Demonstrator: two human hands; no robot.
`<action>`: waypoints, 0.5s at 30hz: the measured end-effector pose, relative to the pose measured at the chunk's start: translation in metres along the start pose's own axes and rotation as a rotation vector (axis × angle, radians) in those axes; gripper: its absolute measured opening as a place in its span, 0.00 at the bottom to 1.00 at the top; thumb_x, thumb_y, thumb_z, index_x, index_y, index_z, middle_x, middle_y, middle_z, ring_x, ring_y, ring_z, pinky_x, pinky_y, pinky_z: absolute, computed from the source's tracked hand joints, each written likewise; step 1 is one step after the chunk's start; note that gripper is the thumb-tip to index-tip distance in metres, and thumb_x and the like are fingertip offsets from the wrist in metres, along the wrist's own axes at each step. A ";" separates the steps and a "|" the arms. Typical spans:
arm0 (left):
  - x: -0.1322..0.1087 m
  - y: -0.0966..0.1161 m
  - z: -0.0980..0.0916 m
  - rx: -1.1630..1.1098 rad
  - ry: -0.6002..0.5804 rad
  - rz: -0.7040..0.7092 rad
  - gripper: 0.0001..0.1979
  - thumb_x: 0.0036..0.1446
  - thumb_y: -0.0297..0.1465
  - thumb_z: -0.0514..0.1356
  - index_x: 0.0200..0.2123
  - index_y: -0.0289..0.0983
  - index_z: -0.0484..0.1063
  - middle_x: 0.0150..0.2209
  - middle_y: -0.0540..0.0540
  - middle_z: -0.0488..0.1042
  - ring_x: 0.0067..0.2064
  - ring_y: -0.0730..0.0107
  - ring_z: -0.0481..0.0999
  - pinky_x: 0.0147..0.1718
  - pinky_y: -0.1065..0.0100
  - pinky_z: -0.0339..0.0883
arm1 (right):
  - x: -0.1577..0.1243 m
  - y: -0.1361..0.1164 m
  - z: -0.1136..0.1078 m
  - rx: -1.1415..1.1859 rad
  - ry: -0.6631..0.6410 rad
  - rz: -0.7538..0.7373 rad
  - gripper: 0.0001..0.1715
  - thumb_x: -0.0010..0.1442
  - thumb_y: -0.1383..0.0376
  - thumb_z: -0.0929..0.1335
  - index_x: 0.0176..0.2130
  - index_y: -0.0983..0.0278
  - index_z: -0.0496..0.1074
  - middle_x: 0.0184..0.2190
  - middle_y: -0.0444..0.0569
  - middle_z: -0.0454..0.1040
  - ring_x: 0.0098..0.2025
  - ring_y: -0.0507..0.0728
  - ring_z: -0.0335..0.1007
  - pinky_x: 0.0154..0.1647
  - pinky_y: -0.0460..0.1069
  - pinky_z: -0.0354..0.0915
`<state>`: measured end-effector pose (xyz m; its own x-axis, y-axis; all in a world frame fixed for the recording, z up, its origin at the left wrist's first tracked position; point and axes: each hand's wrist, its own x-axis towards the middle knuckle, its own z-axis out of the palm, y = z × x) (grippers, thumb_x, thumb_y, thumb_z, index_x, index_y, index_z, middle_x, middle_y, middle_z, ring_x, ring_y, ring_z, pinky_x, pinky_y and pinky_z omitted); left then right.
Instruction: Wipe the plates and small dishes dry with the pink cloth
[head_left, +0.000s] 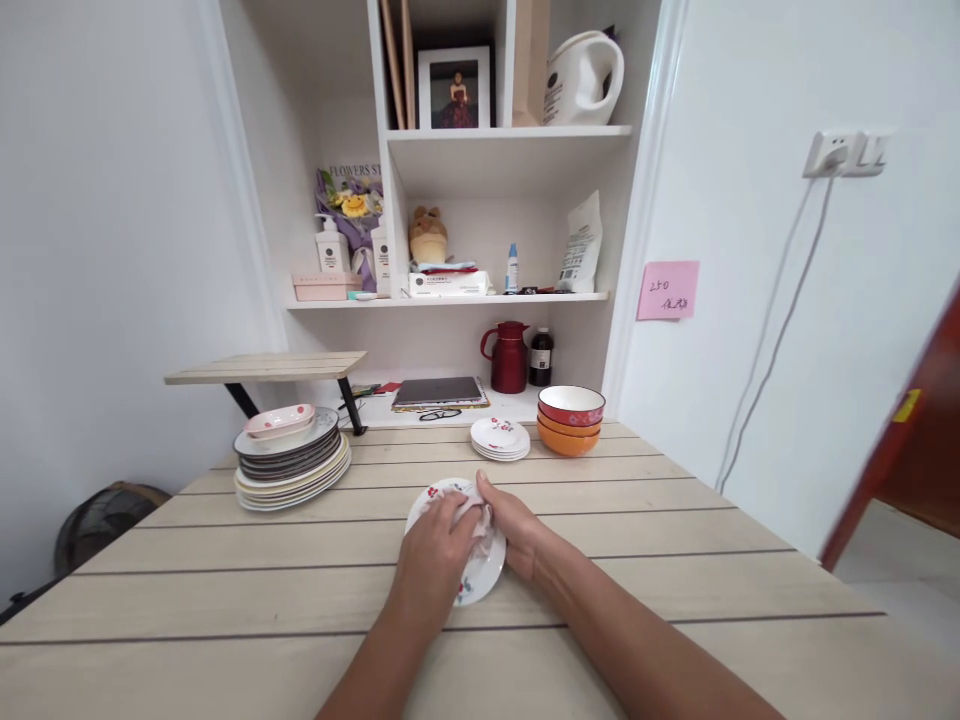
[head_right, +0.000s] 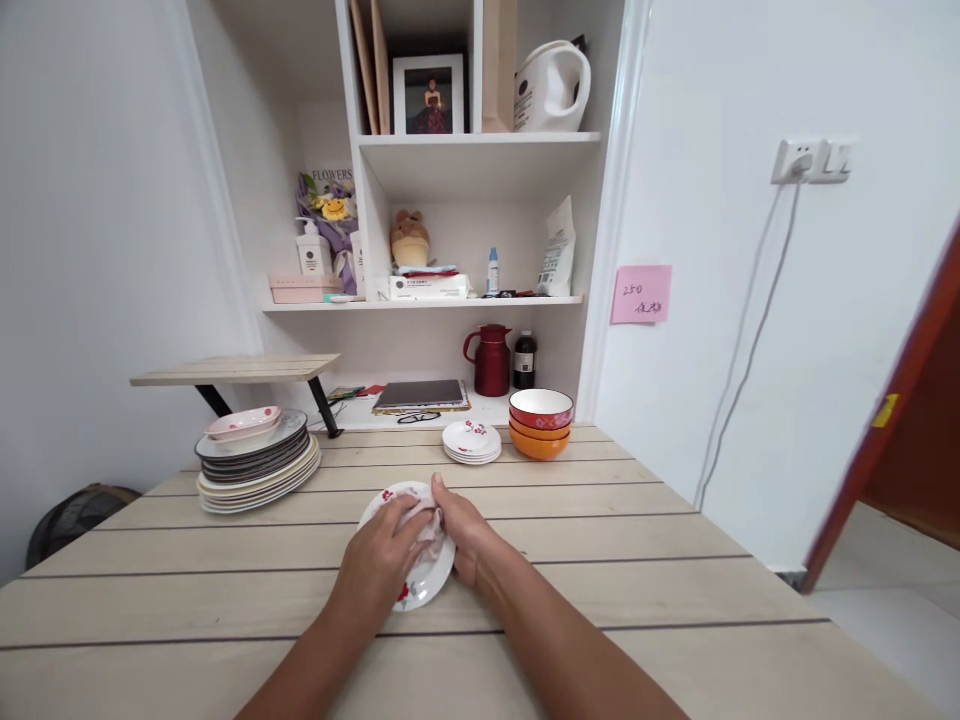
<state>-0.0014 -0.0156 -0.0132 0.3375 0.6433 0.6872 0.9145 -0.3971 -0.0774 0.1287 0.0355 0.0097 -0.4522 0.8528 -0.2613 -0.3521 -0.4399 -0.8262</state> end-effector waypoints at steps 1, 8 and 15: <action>0.000 0.000 0.000 0.016 0.020 -0.002 0.14 0.59 0.27 0.55 0.49 0.41 0.71 0.50 0.42 0.71 0.49 0.59 0.73 0.45 0.59 0.70 | -0.001 0.002 0.003 0.005 -0.015 -0.001 0.29 0.59 0.46 0.65 0.40 0.70 0.73 0.27 0.53 0.78 0.28 0.58 0.75 0.33 0.52 0.70; 0.005 -0.004 -0.004 0.228 0.102 -0.209 0.14 0.62 0.29 0.53 0.49 0.39 0.71 0.50 0.40 0.71 0.51 0.56 0.71 0.45 0.58 0.67 | -0.003 0.017 0.019 0.049 -0.049 -0.072 0.25 0.60 0.49 0.65 0.41 0.69 0.73 0.31 0.53 0.80 0.33 0.57 0.76 0.40 0.51 0.69; 0.007 -0.015 -0.015 0.310 -0.008 -0.466 0.13 0.60 0.31 0.55 0.48 0.39 0.72 0.45 0.43 0.71 0.42 0.60 0.72 0.38 0.61 0.68 | 0.000 0.011 0.020 0.174 0.073 -0.127 0.23 0.64 0.54 0.62 0.42 0.71 0.73 0.33 0.56 0.80 0.35 0.58 0.77 0.44 0.52 0.69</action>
<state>-0.0165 -0.0150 0.0034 -0.1178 0.7104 0.6939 0.9897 0.1409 0.0237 0.1082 0.0249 0.0104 -0.3373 0.9196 -0.2012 -0.5415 -0.3644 -0.7576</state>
